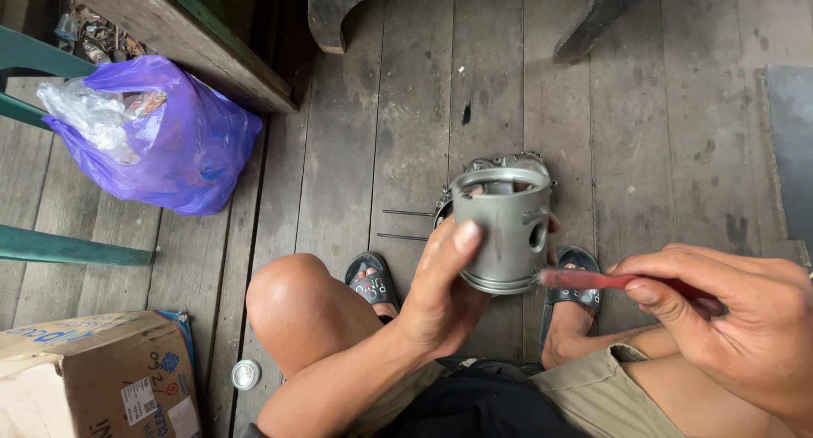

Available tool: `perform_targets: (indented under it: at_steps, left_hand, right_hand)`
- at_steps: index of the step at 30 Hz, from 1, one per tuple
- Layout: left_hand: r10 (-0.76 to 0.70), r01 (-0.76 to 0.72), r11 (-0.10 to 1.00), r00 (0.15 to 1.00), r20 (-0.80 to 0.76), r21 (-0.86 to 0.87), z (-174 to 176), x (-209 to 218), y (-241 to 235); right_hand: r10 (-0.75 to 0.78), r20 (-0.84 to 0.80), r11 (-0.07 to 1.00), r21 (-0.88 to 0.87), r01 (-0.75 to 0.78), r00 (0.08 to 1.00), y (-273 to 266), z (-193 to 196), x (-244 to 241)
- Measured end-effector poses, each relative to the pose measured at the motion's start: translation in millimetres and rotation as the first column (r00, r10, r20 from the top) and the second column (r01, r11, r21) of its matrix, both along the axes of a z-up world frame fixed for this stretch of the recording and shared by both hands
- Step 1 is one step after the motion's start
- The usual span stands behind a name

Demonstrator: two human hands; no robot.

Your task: Cleaning a motorcycle piston with a small brush

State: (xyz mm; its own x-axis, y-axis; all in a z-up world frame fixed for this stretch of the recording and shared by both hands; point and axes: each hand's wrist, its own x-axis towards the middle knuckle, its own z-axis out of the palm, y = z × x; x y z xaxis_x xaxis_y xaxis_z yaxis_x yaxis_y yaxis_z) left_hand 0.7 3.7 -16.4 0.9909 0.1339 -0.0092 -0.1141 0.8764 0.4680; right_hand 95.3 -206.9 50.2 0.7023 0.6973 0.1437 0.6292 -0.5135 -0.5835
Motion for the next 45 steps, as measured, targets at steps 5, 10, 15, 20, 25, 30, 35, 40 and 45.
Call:
perform_targets:
  at_steps: [5, 10, 15, 20, 25, 30, 35, 40, 45]
  left_hand:
    - [0.064, -0.059, 0.993, 0.997, -0.043, 0.099, -0.2, -6.9, -1.4]
    - [0.144, -0.145, 0.984, 0.989, 0.016, 0.099, 3.1, -4.3, -4.8]
    - [0.217, -0.195, 0.936, 0.975, -0.042, 0.294, 7.4, -2.8, 0.5]
    - [0.104, -0.124, 0.917, 0.992, 0.073, 0.378, 25.7, -9.2, 5.2]
    - [0.073, -0.171, 0.835, 0.976, 0.203, 0.522, 30.2, -10.7, 5.5]
    - [0.105, -0.172, 0.828, 0.982, 0.155, 0.534, 30.3, -11.1, 8.9]
    - [0.084, -0.146, 0.843, 0.986, 0.141, 0.517, 28.6, -10.2, 10.7]
    - [0.197, -0.199, 0.597, 0.975, 0.099, 0.777, 34.6, -3.2, 11.9]
    - [0.241, -0.194, 0.351, 0.964, 0.112, 0.916, 30.1, 5.0, 7.7]
  right_hand:
    - [-0.059, 0.014, 0.998, -0.026, 0.059, 0.998, -11.2, -11.6, -4.2]
    - [-0.038, 0.036, 0.997, -0.072, 0.040, 0.999, -18.7, -23.4, -5.8]
    - [0.034, 0.033, 0.998, -0.060, -0.032, 0.999, -18.3, -26.0, -13.6]
    - [-0.126, 0.060, 0.988, -0.087, 0.130, 0.990, -19.5, -18.3, -11.9]
    - [-0.106, 0.080, 0.993, -0.037, 0.109, 0.991, -19.2, -19.8, -9.1]
    - [0.001, 0.031, 1.000, -0.026, 0.000, 1.000, -18.6, -20.8, -4.3]
    - [0.056, 0.011, 0.998, 0.003, -0.056, 0.998, -8.6, -13.0, 3.8]
    - [-0.005, 0.107, 1.000, 0.016, 0.003, 0.994, 7.8, -2.4, 4.5]
    - [0.060, 0.351, 0.998, -0.019, -0.057, 0.935, 16.5, -2.5, 1.7]
